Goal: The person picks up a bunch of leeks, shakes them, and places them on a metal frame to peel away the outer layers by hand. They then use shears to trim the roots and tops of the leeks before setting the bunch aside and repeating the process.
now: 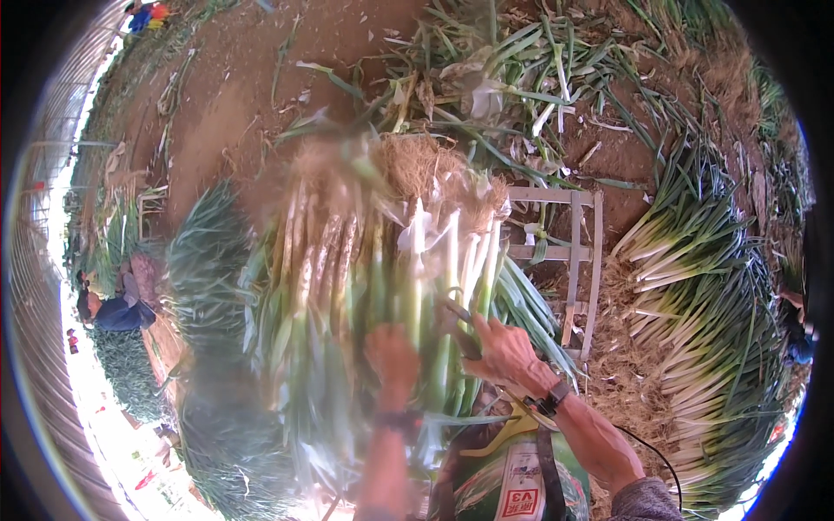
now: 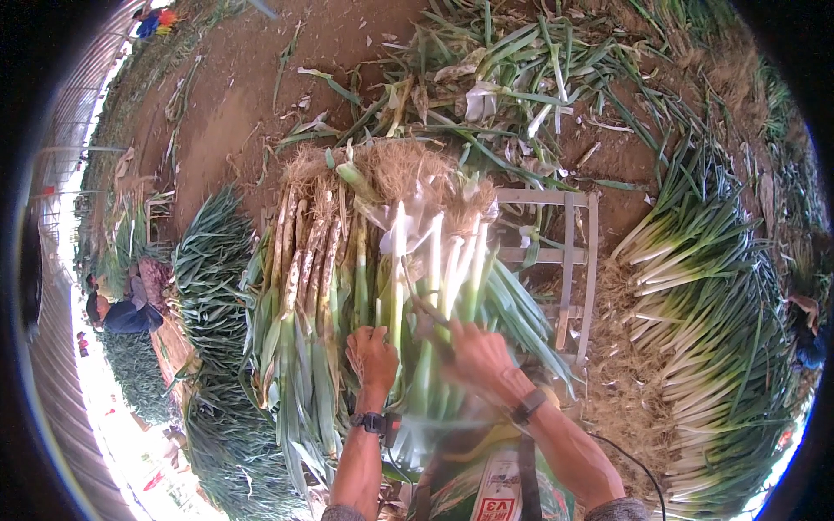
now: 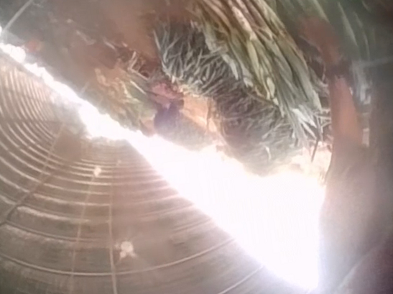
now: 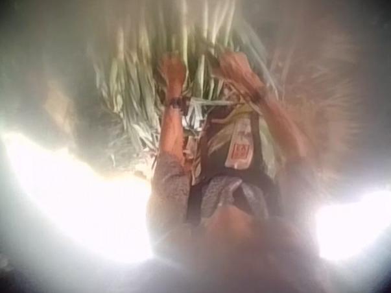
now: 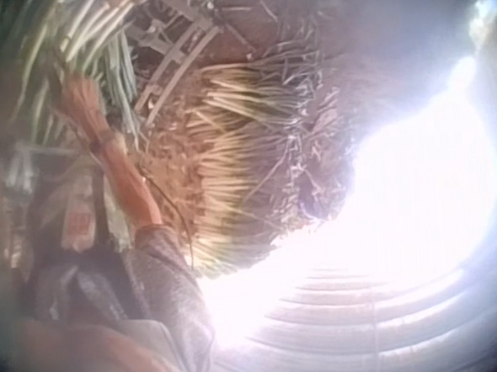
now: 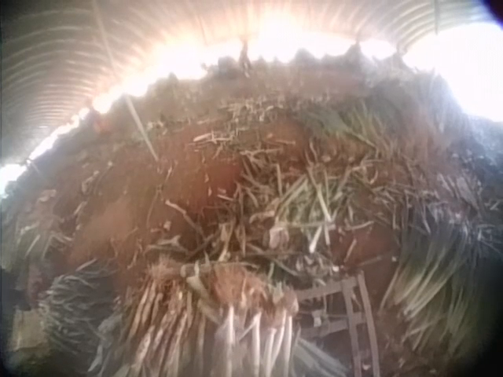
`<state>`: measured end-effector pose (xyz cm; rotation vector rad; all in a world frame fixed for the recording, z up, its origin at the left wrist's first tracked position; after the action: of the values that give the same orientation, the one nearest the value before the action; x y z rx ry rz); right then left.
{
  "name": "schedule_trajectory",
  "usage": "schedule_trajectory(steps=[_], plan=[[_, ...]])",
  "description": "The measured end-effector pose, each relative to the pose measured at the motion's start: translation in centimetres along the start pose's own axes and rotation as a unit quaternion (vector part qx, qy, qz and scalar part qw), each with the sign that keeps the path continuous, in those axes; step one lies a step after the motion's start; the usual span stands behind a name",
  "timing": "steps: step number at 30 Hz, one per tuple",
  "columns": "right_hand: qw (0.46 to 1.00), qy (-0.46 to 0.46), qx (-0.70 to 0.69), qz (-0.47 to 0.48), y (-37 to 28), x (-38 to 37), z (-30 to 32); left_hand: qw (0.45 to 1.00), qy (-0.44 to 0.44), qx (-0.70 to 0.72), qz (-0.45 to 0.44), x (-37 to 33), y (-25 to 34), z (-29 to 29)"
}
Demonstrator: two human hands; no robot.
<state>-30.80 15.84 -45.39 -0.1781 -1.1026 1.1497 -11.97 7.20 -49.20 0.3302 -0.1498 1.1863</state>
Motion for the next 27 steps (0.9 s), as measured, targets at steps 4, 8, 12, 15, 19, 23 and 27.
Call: schedule_trajectory(steps=[4, 8, 12, 15, 19, 23, 27], plan=[[0.998, 0.057, -0.005, -0.012, -0.3, -1.7, 2.3, 0.993, -0.12, -0.009, 0.009, -1.1, 1.0, -2.1], [0.995, -0.014, -0.052, -0.084, 1.0, -4.5, 1.9, 0.999, -0.03, 0.019, 0.0, -0.9, 0.8, -2.8], [0.997, 0.018, -0.017, -0.071, 0.9, -4.4, 3.1, 0.981, -0.069, 0.135, 0.122, -1.2, -1.4, -4.4], [0.996, 0.03, -0.078, -0.037, 1.5, -1.0, 1.9, 0.962, -0.118, 0.214, 0.119, -1.2, -0.9, -3.7], [0.996, -0.03, -0.036, 0.075, -1.8, 6.2, 0.5, 0.955, -0.105, 0.27, 0.061, -0.4, 0.0, -1.4], [0.987, 0.06, -0.073, 0.13, -0.7, 10.4, 0.5, 0.954, -0.095, 0.272, 0.079, 1.3, -0.6, -1.8], [0.993, 0.058, -0.072, 0.073, 1.3, 10.3, -0.6, 0.939, -0.17, 0.26, 0.144, 4.4, -2.5, -5.5]])
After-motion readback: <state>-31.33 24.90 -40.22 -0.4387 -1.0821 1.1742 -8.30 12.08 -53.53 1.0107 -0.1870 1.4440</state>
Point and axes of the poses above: each hand's wrist, its own x-axis away from the middle knuckle, its own z-axis out of the back of the hand, y = z × x, the point moved 9 cm from there along -x, towards the middle knuckle, and after that the axes turned 2 degrees about -y, right-handed, at the moved point
